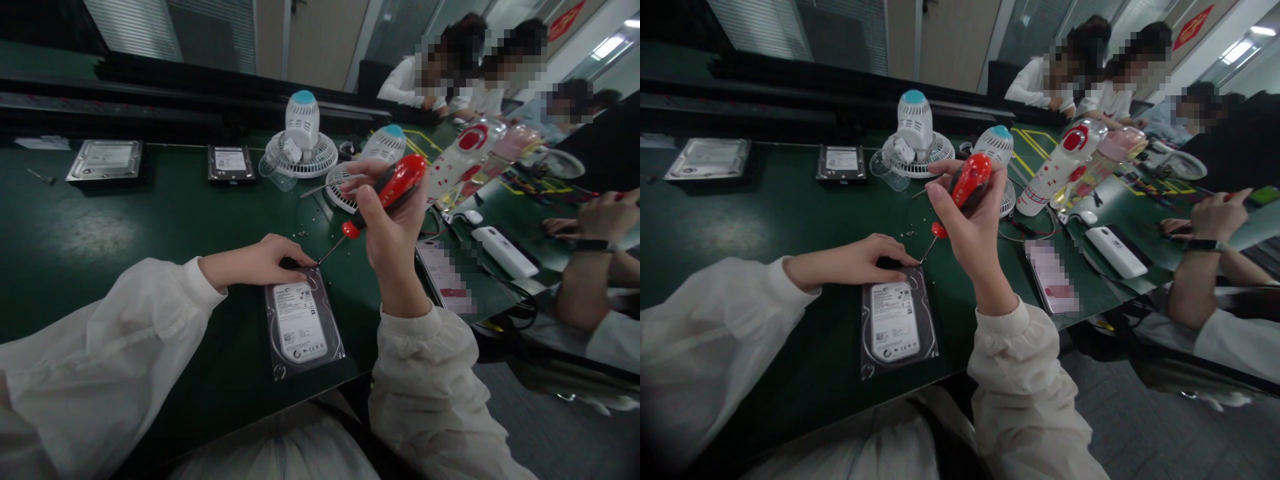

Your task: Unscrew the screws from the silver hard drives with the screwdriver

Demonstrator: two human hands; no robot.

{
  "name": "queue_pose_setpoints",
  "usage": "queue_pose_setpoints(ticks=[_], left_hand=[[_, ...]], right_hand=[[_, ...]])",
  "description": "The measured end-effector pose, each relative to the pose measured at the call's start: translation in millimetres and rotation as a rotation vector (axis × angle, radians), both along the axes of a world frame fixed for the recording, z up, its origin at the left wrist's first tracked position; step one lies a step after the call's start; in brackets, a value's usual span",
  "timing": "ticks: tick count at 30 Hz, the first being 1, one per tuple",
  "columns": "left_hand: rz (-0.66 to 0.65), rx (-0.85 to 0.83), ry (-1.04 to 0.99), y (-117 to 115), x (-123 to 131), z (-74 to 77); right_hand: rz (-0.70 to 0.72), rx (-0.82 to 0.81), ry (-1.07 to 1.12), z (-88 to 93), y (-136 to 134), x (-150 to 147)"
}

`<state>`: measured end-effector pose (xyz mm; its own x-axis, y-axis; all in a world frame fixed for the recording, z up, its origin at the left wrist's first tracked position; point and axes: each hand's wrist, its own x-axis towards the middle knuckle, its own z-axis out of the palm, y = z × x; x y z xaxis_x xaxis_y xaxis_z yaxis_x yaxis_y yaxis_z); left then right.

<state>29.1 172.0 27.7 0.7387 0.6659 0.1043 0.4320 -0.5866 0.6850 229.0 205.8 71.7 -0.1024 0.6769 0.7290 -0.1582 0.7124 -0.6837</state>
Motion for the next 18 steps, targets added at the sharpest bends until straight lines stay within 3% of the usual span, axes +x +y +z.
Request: queue_pose_setpoints(ticks=[7, 13, 18], left_hand=[[0.013, 0.029, 0.01, 0.8, -0.8, -1.6], [0.012, 0.013, 0.006, 0.4, -0.6, -1.5], [0.015, 0.024, 0.03, 1.0, -0.6, -1.6]], right_hand=[[0.171, -0.095, -0.03, 4.7, 1.5, 7.9], [0.036, -0.015, -0.034, 2.5, 1.6, 3.7], [0.098, -0.05, -0.044, 1.1, 4.7, 6.6]])
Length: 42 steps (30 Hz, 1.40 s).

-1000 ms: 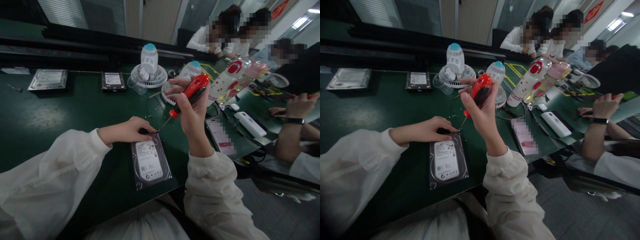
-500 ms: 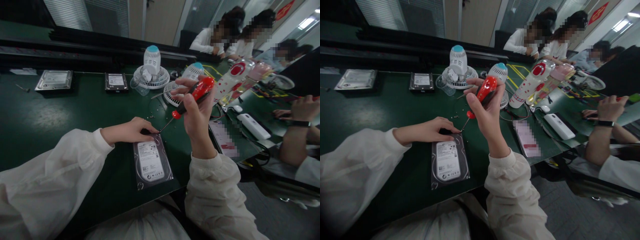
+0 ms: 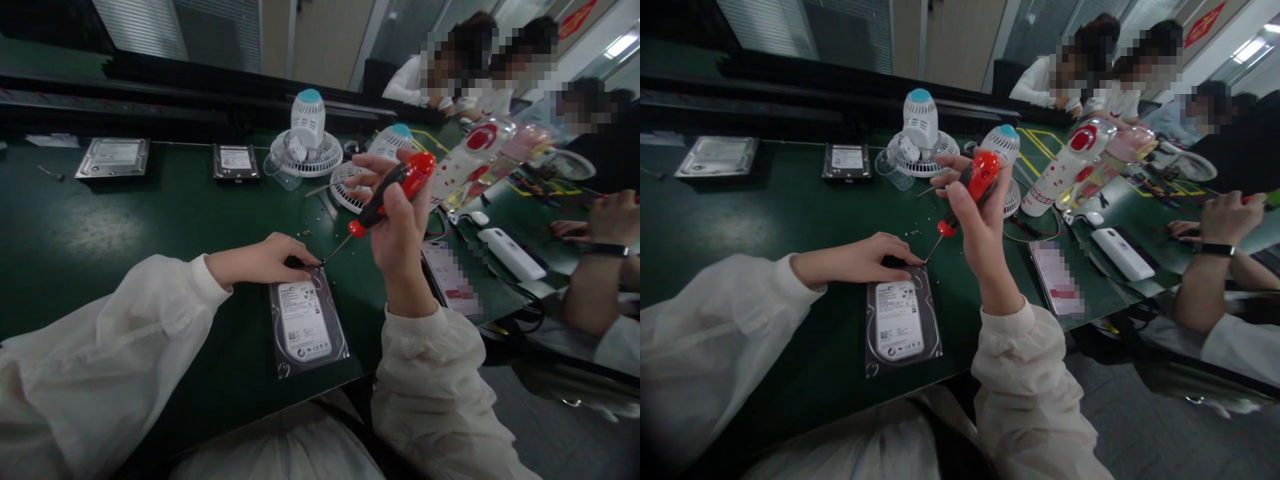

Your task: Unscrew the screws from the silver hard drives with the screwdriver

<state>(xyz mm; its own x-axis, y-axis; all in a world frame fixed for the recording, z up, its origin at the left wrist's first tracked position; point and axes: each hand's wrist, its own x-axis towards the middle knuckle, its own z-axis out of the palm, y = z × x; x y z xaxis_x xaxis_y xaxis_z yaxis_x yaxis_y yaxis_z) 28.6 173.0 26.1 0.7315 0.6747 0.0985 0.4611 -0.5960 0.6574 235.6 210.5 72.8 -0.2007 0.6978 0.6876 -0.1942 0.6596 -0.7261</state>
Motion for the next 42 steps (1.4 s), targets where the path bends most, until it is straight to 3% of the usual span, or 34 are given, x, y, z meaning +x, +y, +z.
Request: queue_pose_setpoints(ticks=[4, 11, 18, 25, 32, 39, 42], left_hand=[[0.006, -0.009, -0.005, 1.2, -0.8, -3.0], [0.002, -0.026, -0.008, 0.0, -0.5, 0.3], [0.006, -0.032, -0.005, 0.7, -1.0, -1.1], [0.013, -0.042, -0.019, -0.6, -0.7, 1.1], [0.007, -0.038, -0.014, 1.9, -1.8, -2.8], [0.004, -0.047, -0.004, 1.4, -2.5, -1.1], [-0.002, -0.043, 0.002, 1.6, -2.4, -0.3]], right_hand=[[0.052, -0.048, -0.022, 2.4, -0.5, 2.8], [-0.035, -0.017, 0.027, 0.9, -4.1, -2.5], [0.101, -0.055, 0.041, 1.9, 1.3, 2.3], [-0.086, 0.068, 0.085, -1.0, -1.2, -4.2], [0.082, -0.053, 0.069, 3.0, 2.4, 3.3], [-0.058, 0.0, 0.058, 2.0, -3.5, -1.5], [0.008, 0.002, 0.1, 2.0, -2.5, -1.3]])
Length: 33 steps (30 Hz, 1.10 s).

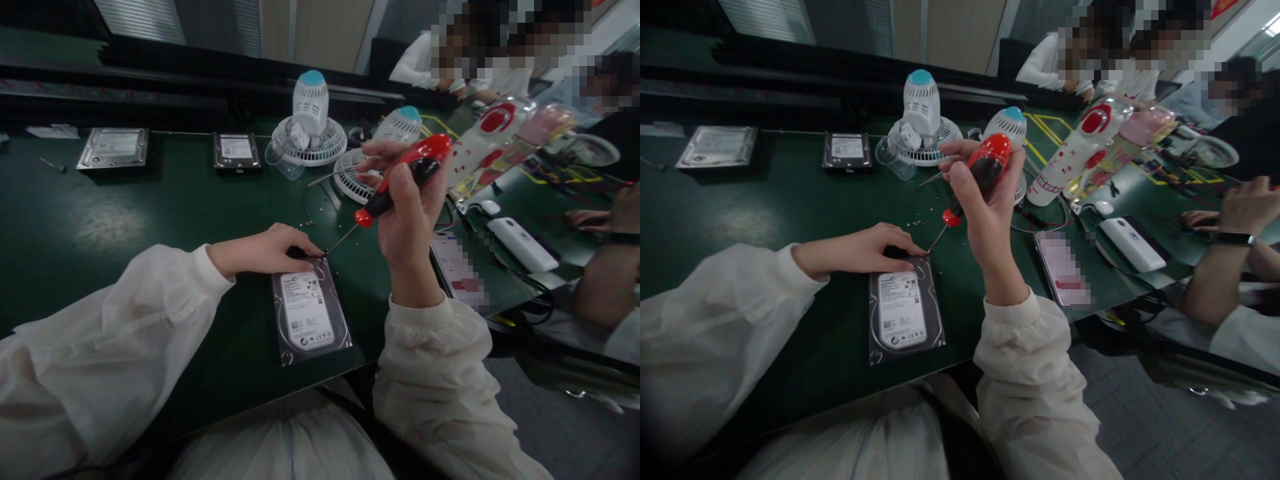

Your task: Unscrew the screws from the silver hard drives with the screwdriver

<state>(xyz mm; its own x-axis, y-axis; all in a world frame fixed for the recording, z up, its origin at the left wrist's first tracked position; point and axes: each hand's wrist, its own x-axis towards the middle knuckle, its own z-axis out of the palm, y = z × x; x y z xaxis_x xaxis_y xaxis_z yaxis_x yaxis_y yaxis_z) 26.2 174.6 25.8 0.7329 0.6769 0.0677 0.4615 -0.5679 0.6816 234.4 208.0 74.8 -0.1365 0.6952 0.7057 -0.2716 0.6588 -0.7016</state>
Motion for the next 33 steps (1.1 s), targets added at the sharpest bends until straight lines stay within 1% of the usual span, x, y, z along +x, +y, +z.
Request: queue_pose_setpoints(ticks=[2, 4, 7, 11, 13, 16, 19, 21, 24, 26, 28, 31, 33], left_hand=[[-0.001, 0.0, 0.004, 0.7, -0.2, -1.0], [0.0, -0.005, 0.002, 1.5, -0.8, -2.7], [-0.001, -0.012, -0.008, 1.9, -1.6, -4.0], [-0.002, -0.016, -0.017, 0.3, -1.0, -1.4], [-0.005, -0.017, -0.016, -0.4, -0.3, 0.0], [0.004, -0.014, -0.015, -0.4, 0.1, -0.1], [0.013, -0.012, -0.015, 0.2, -0.1, -1.8], [0.013, -0.015, -0.014, 0.4, -0.4, -2.6], [0.01, -0.023, -0.015, 0.3, -0.6, -2.4], [0.005, -0.029, -0.016, 0.3, -0.5, -1.8], [-0.001, -0.028, -0.014, 0.4, -0.4, -1.4], [0.001, -0.022, -0.01, 0.6, -0.5, -1.6], [0.008, -0.022, -0.007, 0.4, -0.7, -1.6]], right_hand=[[0.056, -0.01, 0.009, 1.2, 0.5, 2.2], [0.063, -0.039, -0.025, 3.0, -0.6, 4.2], [0.011, -0.049, -0.072, 4.7, -3.9, 3.9], [-0.066, -0.001, -0.02, 3.0, -3.8, -0.3], [-0.041, -0.005, 0.02, 1.9, -0.9, -0.5], [0.056, -0.029, 0.064, 1.8, 3.7, 2.4], [0.088, -0.033, 0.013, 2.0, 5.0, 4.8], [0.039, -0.022, -0.026, 1.6, 3.7, 3.8], [-0.081, 0.01, -0.04, 0.9, 0.4, 0.1], [-0.117, 0.024, -0.026, 1.3, -1.1, -1.1], [-0.083, -0.002, -0.018, 2.3, -1.1, -0.1], [0.037, -0.059, -0.031, 3.2, 1.2, 3.6], [0.079, -0.064, -0.043, 2.8, 2.5, 5.1]])
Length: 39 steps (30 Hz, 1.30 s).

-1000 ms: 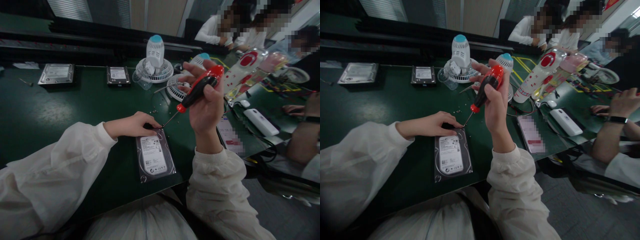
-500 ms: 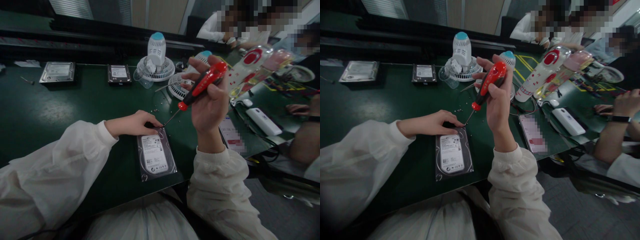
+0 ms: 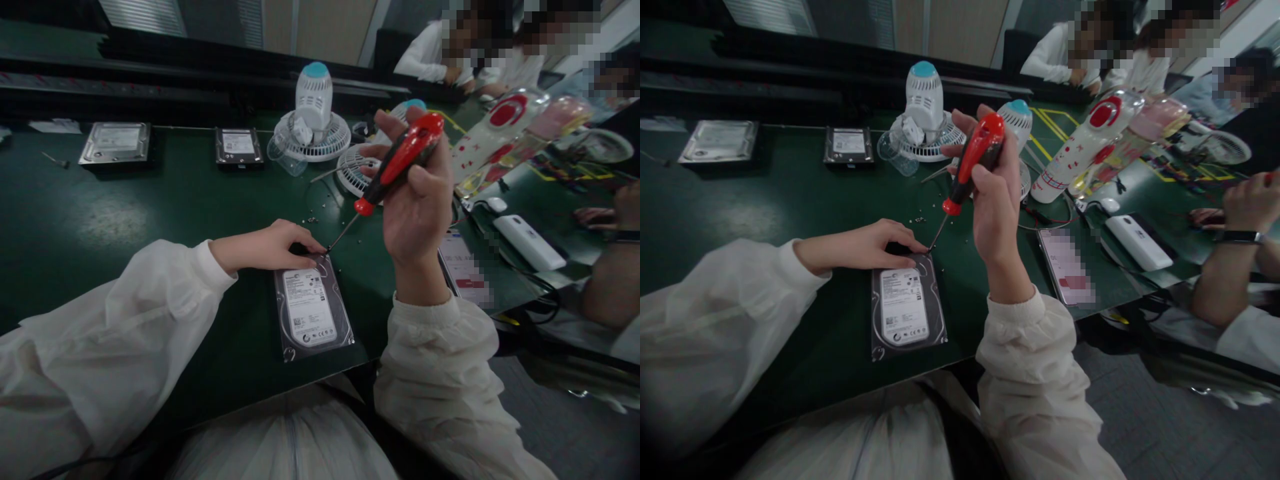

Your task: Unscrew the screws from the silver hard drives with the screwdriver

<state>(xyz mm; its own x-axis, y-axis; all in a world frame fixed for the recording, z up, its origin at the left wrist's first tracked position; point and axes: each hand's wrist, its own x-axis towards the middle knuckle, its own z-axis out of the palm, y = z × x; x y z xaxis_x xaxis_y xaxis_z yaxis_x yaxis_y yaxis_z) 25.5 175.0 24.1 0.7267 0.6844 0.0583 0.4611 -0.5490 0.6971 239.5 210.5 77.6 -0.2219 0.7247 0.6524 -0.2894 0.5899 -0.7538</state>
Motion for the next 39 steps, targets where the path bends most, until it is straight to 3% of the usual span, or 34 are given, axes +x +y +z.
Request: queue_pose_setpoints(ticks=[7, 16, 23, 30, 39], left_hand=[[-0.005, -0.012, -0.011, -0.2, 0.2, 0.3], [-0.002, 0.016, -0.023, -0.2, 0.5, -1.3], [0.003, 0.004, -0.005, -0.6, 0.5, 0.8], [0.002, 0.017, -0.005, -0.3, 0.6, 0.4], [0.004, 0.008, -0.019, -1.7, 1.3, 1.4]], right_hand=[[-0.192, 0.043, -0.038, -1.1, -6.3, -5.0], [-0.009, 0.022, -0.054, -2.3, -3.6, -1.6], [-0.196, 0.026, -0.034, -1.2, -6.0, -6.6], [0.02, -0.001, 0.002, -4.2, 3.8, -2.1], [-0.151, 0.121, 0.007, -4.1, 0.6, -8.2]])
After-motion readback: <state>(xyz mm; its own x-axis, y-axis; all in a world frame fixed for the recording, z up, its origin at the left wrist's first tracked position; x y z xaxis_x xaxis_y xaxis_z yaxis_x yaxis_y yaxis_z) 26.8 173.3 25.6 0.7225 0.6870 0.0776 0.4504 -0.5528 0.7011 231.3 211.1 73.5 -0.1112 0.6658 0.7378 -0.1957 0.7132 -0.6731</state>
